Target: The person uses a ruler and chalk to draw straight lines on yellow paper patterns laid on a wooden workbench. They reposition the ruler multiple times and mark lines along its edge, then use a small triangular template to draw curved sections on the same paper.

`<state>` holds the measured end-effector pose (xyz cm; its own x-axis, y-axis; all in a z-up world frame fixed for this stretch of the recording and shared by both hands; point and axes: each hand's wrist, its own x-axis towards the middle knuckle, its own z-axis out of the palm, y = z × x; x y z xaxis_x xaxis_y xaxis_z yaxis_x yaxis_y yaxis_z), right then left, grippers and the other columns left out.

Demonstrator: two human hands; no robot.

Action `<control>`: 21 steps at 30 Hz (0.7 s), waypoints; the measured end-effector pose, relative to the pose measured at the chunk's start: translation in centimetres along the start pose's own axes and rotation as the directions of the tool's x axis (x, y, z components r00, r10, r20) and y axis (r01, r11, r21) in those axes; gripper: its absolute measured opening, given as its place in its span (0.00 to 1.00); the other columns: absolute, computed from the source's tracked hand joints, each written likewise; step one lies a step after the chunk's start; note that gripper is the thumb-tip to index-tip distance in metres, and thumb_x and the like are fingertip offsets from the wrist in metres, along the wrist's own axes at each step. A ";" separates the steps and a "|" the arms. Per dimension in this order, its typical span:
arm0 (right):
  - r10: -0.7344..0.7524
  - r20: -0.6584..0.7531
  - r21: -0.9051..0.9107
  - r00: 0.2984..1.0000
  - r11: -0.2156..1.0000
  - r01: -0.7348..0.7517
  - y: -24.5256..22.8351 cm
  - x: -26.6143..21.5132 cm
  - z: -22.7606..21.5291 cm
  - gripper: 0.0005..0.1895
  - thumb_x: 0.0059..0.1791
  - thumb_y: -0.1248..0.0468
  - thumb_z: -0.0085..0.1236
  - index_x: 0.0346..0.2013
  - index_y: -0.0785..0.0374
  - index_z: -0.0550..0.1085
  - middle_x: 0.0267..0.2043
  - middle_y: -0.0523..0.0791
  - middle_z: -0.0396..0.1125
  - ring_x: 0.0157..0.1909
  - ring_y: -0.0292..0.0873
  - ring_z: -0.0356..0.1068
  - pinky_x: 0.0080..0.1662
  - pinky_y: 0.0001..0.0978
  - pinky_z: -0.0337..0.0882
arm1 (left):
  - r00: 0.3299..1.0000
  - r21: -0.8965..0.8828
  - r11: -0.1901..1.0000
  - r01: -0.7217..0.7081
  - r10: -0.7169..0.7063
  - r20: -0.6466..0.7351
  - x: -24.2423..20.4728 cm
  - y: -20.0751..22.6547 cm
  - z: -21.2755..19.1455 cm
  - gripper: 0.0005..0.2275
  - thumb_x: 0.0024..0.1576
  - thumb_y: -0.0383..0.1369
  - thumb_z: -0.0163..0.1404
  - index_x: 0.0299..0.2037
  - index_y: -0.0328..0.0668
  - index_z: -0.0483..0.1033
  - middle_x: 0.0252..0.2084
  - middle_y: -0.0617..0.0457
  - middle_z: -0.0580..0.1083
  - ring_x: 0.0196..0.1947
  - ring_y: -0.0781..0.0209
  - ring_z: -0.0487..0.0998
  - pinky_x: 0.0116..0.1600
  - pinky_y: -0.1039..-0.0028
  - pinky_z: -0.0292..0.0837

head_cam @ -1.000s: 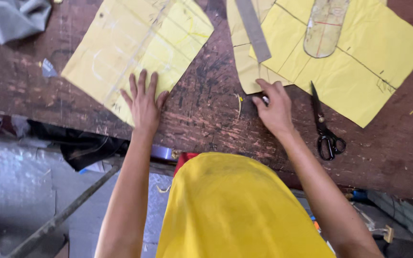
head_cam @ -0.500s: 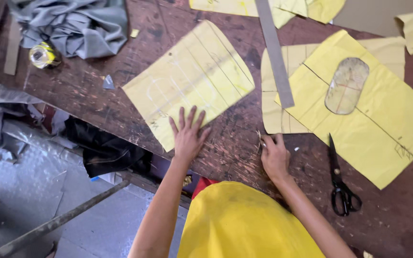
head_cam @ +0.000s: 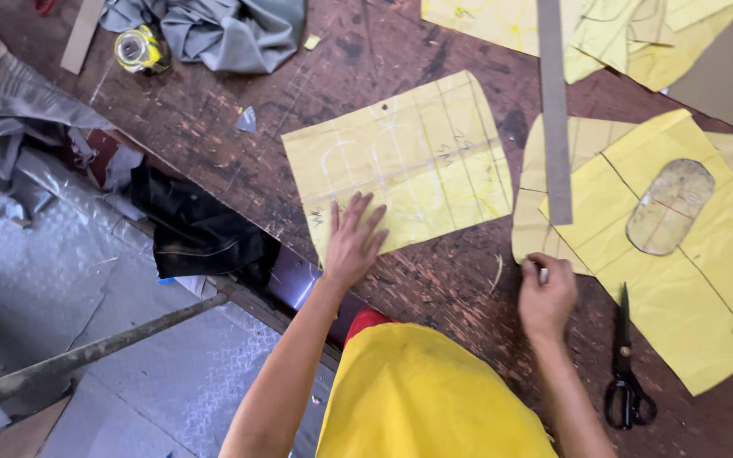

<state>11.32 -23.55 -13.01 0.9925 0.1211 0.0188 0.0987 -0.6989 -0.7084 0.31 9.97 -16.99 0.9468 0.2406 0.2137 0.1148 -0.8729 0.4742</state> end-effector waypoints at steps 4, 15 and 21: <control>0.040 -0.161 -0.010 0.986 0.999 -0.042 2.4 4.1 0.4 0.07 0.54 0.67 0.63 0.44 0.68 0.77 0.43 0.52 0.73 0.44 0.50 0.71 0.48 0.41 0.69 | 0.936 0.005 0.974 0.227 -0.217 -0.279 4.3 -8.5 -2.4 0.15 0.59 0.26 0.52 0.57 0.46 0.75 0.61 0.47 0.70 0.64 0.45 0.69 0.69 0.50 0.61; -0.014 -0.379 -0.197 0.925 0.978 -0.066 6.9 7.5 -0.3 0.12 0.53 0.74 0.59 0.52 0.75 0.77 0.52 0.53 0.74 0.52 0.49 0.72 0.54 0.39 0.69 | 0.865 0.165 0.854 0.494 -0.463 -0.196 11.2 -22.7 -9.6 0.21 0.59 0.36 0.62 0.63 0.49 0.75 0.57 0.55 0.71 0.60 0.49 0.66 0.62 0.54 0.58; 0.121 -0.382 -0.048 0.916 0.987 -0.150 0.2 5.1 2.6 0.12 0.57 0.72 0.57 0.55 0.73 0.75 0.52 0.51 0.73 0.48 0.43 0.69 0.50 0.35 0.69 | 0.835 -0.007 0.874 0.486 -0.466 -0.291 11.0 -23.8 -9.1 0.23 0.53 0.28 0.64 0.60 0.39 0.75 0.49 0.46 0.68 0.52 0.48 0.67 0.55 0.53 0.58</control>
<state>16.23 -21.29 -14.89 0.9489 -0.2429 0.2015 -0.0482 -0.7425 -0.6681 5.28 37.25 -18.18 0.6500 0.7315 0.2059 0.5581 -0.6434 0.5240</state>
